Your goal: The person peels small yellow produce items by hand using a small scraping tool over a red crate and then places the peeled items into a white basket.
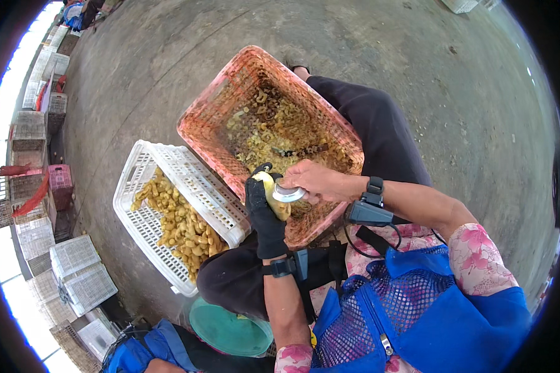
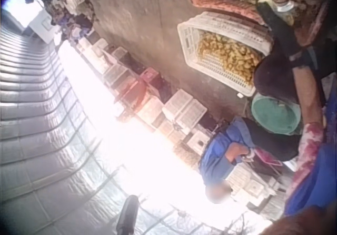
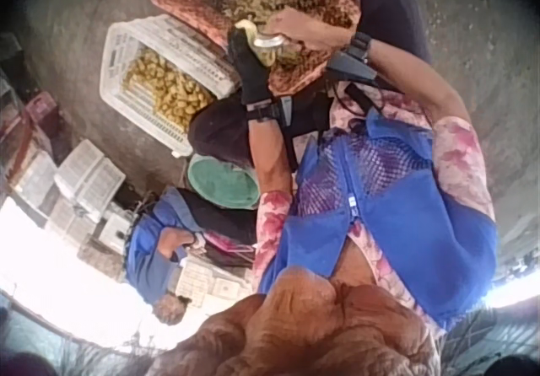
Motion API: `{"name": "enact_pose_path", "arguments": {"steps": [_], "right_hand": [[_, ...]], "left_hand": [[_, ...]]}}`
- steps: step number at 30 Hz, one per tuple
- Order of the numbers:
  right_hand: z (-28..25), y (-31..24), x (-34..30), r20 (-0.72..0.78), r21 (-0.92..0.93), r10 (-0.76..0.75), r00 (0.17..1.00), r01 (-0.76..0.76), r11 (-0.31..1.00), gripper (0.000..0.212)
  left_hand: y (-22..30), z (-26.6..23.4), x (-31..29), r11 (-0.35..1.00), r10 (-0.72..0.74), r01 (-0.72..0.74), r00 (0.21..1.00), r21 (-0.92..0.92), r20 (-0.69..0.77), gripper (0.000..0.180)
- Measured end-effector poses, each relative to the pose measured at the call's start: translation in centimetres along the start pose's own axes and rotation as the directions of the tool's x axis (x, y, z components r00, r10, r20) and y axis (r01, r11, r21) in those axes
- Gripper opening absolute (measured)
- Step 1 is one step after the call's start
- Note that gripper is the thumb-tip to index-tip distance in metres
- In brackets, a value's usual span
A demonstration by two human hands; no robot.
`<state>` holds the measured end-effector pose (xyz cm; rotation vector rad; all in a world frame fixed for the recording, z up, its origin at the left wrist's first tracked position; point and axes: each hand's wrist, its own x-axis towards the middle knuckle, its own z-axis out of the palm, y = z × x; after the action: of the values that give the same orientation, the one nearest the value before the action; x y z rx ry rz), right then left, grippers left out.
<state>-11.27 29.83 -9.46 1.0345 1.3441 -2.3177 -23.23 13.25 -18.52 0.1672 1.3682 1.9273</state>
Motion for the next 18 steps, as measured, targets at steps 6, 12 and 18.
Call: {"name": "enact_pose_path", "arguments": {"steps": [6, 12, 18], "right_hand": [[-3.6, 5.3, 0.6, 0.213, -0.213, -0.089, 0.973, 0.135, 0.968, 0.024], [-1.6, 3.0, -1.3, 0.000, -0.034, 0.096, 0.995, -0.096, 0.995, 0.024], [2.1, 0.0, -0.2, -0.036, -0.104, -0.134, 0.990, 0.130, 0.986, 0.024]], "left_hand": [[1.5, 1.0, -0.5, 0.998, -0.012, 0.013, 1.000, -0.056, 0.013, 0.050], [3.1, 0.5, -0.4, 0.987, -0.001, -0.006, 0.999, -0.163, -0.043, 0.053], [4.2, 1.1, -1.4, 0.939, 0.275, -0.281, 0.960, 0.200, 0.057, 0.048]]}}
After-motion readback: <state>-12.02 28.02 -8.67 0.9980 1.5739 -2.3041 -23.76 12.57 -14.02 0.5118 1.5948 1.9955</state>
